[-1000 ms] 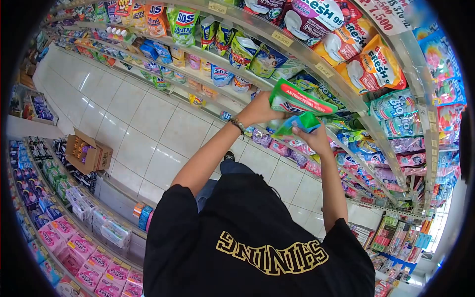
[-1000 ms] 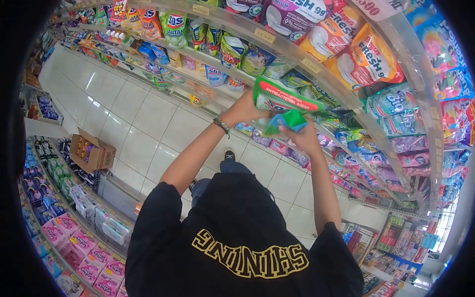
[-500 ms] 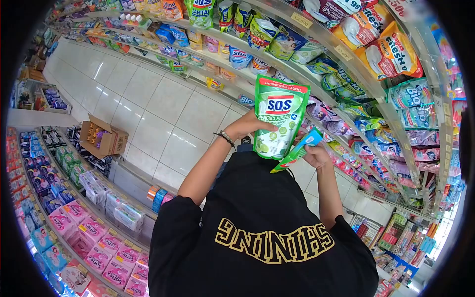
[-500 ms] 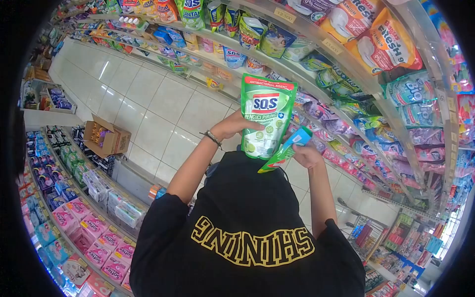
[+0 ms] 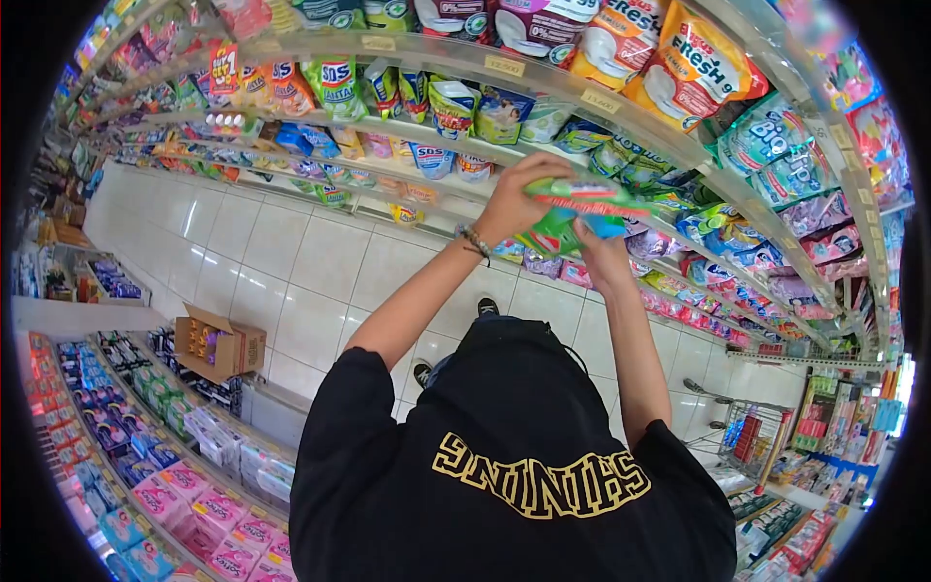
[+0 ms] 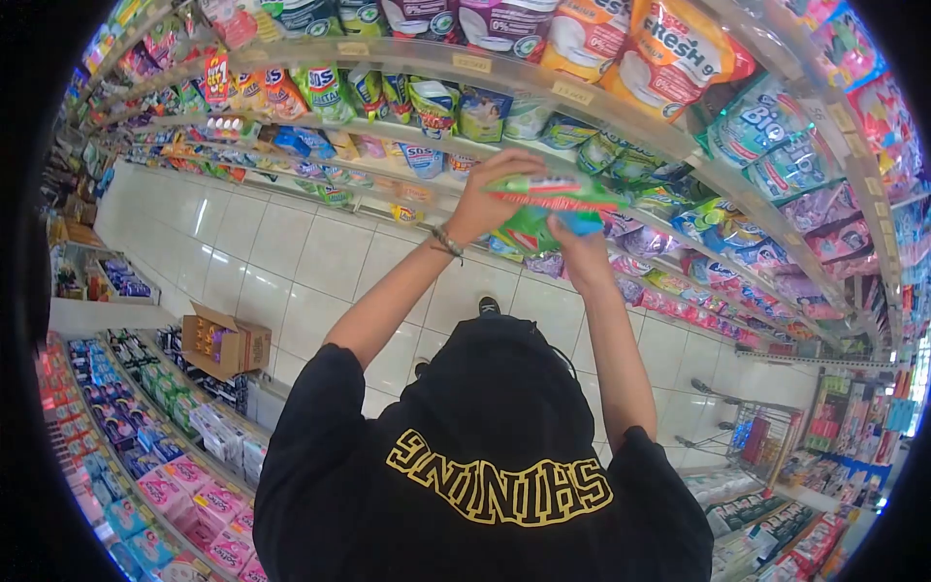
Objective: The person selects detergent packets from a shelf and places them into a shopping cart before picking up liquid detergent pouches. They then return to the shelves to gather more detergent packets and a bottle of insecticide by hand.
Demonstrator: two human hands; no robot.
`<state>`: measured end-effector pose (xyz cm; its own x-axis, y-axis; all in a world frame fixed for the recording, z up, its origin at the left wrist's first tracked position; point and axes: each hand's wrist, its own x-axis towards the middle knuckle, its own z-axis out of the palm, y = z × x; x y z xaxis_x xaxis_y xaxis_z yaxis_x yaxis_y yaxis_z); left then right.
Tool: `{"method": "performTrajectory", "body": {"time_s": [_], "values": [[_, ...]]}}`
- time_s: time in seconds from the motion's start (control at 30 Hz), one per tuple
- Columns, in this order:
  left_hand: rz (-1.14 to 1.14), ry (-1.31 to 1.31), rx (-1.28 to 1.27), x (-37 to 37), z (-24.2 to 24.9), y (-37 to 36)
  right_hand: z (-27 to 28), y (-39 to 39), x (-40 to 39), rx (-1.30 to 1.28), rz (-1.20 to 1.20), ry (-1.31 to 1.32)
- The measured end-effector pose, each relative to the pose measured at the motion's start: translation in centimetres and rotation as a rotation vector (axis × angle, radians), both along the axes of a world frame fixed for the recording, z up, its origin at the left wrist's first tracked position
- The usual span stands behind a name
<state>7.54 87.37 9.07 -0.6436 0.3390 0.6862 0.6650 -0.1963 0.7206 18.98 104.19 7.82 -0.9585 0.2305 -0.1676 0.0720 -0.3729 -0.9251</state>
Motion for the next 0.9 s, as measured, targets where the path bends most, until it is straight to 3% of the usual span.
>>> {"method": "performTrajectory", "body": {"time_s": [0.27, 0.4, 0.6, 0.77, 0.83, 0.9], "values": [[-0.168, 0.087, -0.047, -5.7, 0.8, 2.3, -3.3, 1.8, -5.6, -0.462, 0.042, 0.138], [0.013, 0.235, -0.199, -7.9, 0.1, 2.6, -3.7, 1.8, -7.7, -0.488, -0.006, 0.164], [-0.159, -0.223, 0.026, -9.6, -1.8, 4.0, -4.0, 2.1, -9.7, -0.543, 0.003, 0.097], [-0.062, -0.277, 0.043, -10.6, -3.7, 4.6, -4.7, 3.3, -10.9, -0.353, -0.054, -0.032], [0.122, -0.499, -0.071, -10.7, -4.1, 5.2, -4.4, 3.5, -11.0, -0.309, -0.075, -0.048], [0.176, -0.470, -0.060, -10.7, -4.2, 5.7, -3.5, 3.4, -10.8, -0.258, -0.088, -0.057]]}}
